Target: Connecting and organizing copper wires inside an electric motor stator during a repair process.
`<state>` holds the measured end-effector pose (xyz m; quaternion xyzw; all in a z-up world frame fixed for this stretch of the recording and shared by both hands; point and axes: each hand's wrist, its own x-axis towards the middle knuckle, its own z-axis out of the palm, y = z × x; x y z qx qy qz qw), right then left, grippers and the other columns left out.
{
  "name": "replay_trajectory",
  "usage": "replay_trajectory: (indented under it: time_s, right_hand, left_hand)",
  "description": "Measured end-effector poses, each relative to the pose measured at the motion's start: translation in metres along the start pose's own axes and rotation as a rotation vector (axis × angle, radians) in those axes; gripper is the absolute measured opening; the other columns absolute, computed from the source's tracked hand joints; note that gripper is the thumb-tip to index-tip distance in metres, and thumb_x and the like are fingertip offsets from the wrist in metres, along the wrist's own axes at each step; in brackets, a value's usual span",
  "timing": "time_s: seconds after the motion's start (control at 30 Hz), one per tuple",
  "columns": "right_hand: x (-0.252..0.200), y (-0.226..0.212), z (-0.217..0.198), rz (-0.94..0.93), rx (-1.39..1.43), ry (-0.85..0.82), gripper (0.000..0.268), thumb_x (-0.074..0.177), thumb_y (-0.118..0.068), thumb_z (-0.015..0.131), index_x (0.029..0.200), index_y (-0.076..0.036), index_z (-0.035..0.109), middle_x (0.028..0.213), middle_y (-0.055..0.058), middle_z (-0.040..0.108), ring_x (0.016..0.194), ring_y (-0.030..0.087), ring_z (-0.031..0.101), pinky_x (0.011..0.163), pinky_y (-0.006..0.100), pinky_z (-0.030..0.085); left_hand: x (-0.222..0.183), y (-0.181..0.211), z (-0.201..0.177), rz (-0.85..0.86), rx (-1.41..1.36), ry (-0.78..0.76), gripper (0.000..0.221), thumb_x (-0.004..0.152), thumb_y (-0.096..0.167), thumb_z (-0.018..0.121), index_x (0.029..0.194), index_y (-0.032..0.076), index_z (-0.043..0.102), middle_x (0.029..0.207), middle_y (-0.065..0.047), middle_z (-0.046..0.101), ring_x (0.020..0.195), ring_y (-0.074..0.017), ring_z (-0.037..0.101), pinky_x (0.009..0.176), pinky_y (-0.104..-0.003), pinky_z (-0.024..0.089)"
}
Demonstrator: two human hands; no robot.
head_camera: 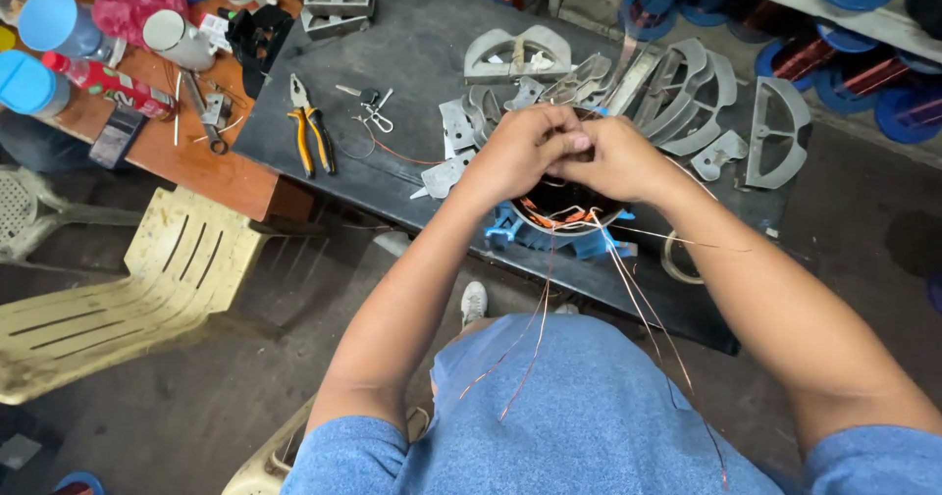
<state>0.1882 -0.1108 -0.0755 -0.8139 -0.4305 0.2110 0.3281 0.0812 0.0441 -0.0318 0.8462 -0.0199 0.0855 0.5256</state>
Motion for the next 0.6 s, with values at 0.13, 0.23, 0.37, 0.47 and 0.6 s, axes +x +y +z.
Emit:
replay_trajectory:
  time_s: [0.13,0.23,0.37,0.47,0.6]
  right_hand:
    - [0.003,-0.015,-0.005,-0.095,-0.096,0.028,0.026,0.074,-0.024,0.084,0.079,-0.004,0.069,0.078,0.014,0.069,0.083,0.039,0.069,0.069,0.047,0.052]
    - [-0.002,-0.021,-0.008,-0.039,-0.178,-0.046,0.020,0.074,-0.022,0.081,0.078,-0.004,0.072,0.080,0.014,0.072,0.085,0.040,0.069,0.072,0.048,0.053]
    - [0.007,-0.019,0.003,0.168,-0.431,-0.151,0.015,0.077,-0.018,0.072,0.084,-0.005,0.077,0.083,0.019,0.074,0.086,0.040,0.072,0.073,0.049,0.057]
    - [0.015,-0.007,0.014,0.174,-0.498,-0.203,0.015,0.073,-0.017,0.072,0.084,-0.010,0.079,0.081,0.016,0.074,0.084,0.037,0.074,0.072,0.046,0.059]
    - [0.028,0.015,0.030,0.106,-0.585,-0.269,0.017,0.069,-0.012,0.072,0.085,-0.009,0.080,0.080,0.015,0.075,0.082,0.036,0.075,0.069,0.044,0.060]
  left_hand:
    - [-0.001,0.000,-0.001,0.060,0.057,0.046,0.018,0.088,0.023,0.073,0.087,0.005,0.069,0.081,-0.017,0.065,0.085,-0.0407,0.068,0.078,-0.045,0.054]
    - [0.000,-0.009,-0.001,0.072,0.046,0.000,0.013,0.083,0.022,0.078,0.085,0.009,0.074,0.080,-0.014,0.070,0.084,-0.0373,0.070,0.076,-0.045,0.055]
    - [-0.002,-0.015,-0.002,0.015,0.155,-0.040,0.010,0.081,0.025,0.078,0.084,0.015,0.077,0.078,-0.008,0.071,0.081,-0.0339,0.071,0.073,-0.044,0.056]
    - [-0.005,-0.023,-0.001,-0.011,0.247,-0.071,0.011,0.080,0.027,0.079,0.083,0.016,0.078,0.077,-0.006,0.071,0.078,-0.0344,0.071,0.070,-0.047,0.057]
    - [-0.009,-0.027,0.002,-0.003,0.377,-0.106,0.010,0.079,0.025,0.080,0.082,0.016,0.078,0.075,-0.002,0.070,0.074,-0.0284,0.071,0.068,-0.043,0.057]
